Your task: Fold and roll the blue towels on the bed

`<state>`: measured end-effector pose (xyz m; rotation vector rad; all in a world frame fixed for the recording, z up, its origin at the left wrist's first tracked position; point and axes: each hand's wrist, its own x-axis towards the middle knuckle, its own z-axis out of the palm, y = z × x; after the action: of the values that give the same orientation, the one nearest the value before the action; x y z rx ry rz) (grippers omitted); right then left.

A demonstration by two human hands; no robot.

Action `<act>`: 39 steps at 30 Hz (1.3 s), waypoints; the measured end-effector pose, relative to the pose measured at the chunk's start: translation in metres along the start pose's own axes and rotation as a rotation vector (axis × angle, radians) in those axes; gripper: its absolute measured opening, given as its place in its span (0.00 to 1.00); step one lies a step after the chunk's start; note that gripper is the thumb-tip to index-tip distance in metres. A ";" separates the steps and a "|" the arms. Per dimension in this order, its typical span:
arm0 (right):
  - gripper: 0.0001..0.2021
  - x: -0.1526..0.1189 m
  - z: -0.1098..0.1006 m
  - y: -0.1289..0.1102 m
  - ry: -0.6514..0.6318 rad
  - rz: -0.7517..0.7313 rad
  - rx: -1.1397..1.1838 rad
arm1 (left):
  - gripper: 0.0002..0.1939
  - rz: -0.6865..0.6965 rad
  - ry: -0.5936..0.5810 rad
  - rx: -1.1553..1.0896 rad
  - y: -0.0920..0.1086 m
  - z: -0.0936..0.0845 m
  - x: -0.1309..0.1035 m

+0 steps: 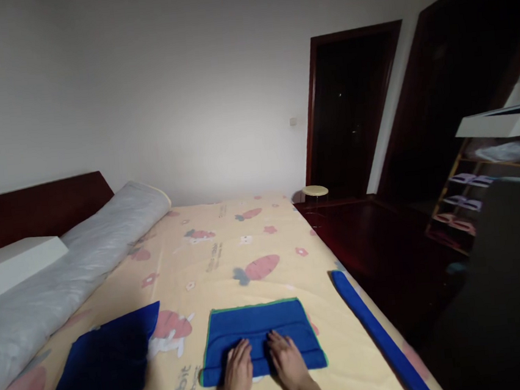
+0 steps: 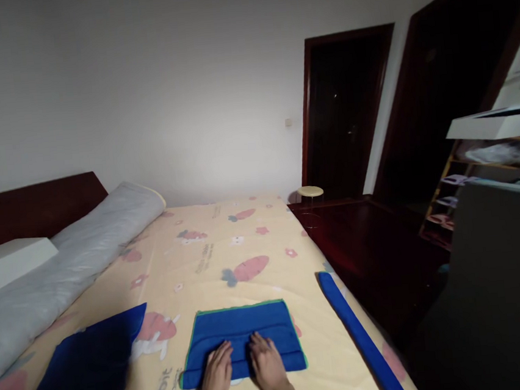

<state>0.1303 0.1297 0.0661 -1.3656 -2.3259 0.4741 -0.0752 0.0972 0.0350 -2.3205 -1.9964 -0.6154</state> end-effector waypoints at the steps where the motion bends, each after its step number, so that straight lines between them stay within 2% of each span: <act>1: 0.22 0.005 0.004 -0.014 -0.051 -0.053 0.037 | 0.24 0.026 -0.025 -0.035 0.011 0.004 0.006; 3: 0.23 0.014 0.011 -0.029 -0.120 -0.075 0.070 | 0.25 0.027 -0.080 -0.058 0.023 0.008 0.014; 5: 0.23 0.018 0.013 -0.020 -0.133 -0.017 0.043 | 0.25 -0.015 -0.139 -0.020 0.017 0.005 0.017; 7: 0.24 0.017 0.009 0.009 -0.077 0.086 -0.027 | 0.25 -0.122 -0.170 0.068 -0.005 -0.005 0.013; 10: 0.24 0.008 -0.003 0.063 0.088 0.255 -0.141 | 0.26 -0.321 -0.145 0.243 -0.051 -0.022 -0.002; 12: 0.25 0.002 -0.010 0.083 0.150 0.290 -0.179 | 0.26 -0.362 -0.095 0.302 -0.070 -0.031 -0.011; 13: 0.25 0.001 -0.012 0.084 0.158 0.287 -0.181 | 0.26 -0.348 -0.068 0.297 -0.073 -0.033 -0.012; 15: 0.25 0.002 -0.011 0.067 0.127 0.236 -0.153 | 0.26 -0.252 -0.040 0.213 -0.063 -0.033 -0.009; 18: 0.24 0.013 0.000 0.017 -0.026 0.025 -0.047 | 0.27 -0.059 -0.142 -0.033 -0.022 -0.020 0.010; 20: 0.25 0.022 0.010 -0.012 -0.134 -0.075 0.021 | 0.28 -0.032 -0.254 -0.173 0.006 -0.008 0.025; 22: 0.27 0.031 0.016 -0.023 -0.190 -0.059 0.051 | 0.28 -0.079 -0.315 -0.223 0.023 0.001 0.037; 23: 0.27 0.035 0.017 -0.022 -0.194 -0.032 0.051 | 0.28 -0.113 -0.324 -0.218 0.024 0.002 0.041; 25: 0.25 0.038 0.013 -0.005 -0.163 0.031 0.016 | 0.27 -0.181 -0.321 -0.180 0.014 0.000 0.045; 27: 0.24 0.038 0.001 0.024 -0.108 0.131 -0.057 | 0.26 -0.292 -0.300 -0.121 -0.009 -0.009 0.044; 30: 0.26 0.031 -0.020 0.067 -0.034 0.393 -0.186 | 0.28 -0.507 -0.224 -0.007 -0.047 -0.024 0.034; 32: 0.28 0.028 -0.030 0.080 0.012 0.516 -0.244 | 0.28 -0.555 -0.116 0.091 -0.058 -0.029 0.028; 33: 0.28 0.027 -0.033 0.079 0.025 0.521 -0.252 | 0.28 -0.517 -0.064 0.129 -0.057 -0.030 0.026; 35: 0.28 0.027 -0.031 0.064 0.005 0.401 -0.208 | 0.27 -0.359 -0.011 0.146 -0.042 -0.028 0.026; 37: 0.26 0.030 -0.022 0.037 -0.087 0.188 -0.094 | 0.27 -0.181 -0.069 0.050 -0.016 -0.025 0.032; 39: 0.26 0.034 -0.010 0.008 -0.197 0.009 0.018 | 0.27 -0.063 -0.195 -0.084 0.013 -0.021 0.043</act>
<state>0.1265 0.1645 0.0768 -1.3766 -2.4652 0.6571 -0.0638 0.1298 0.0708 -2.4611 -2.1728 -0.5026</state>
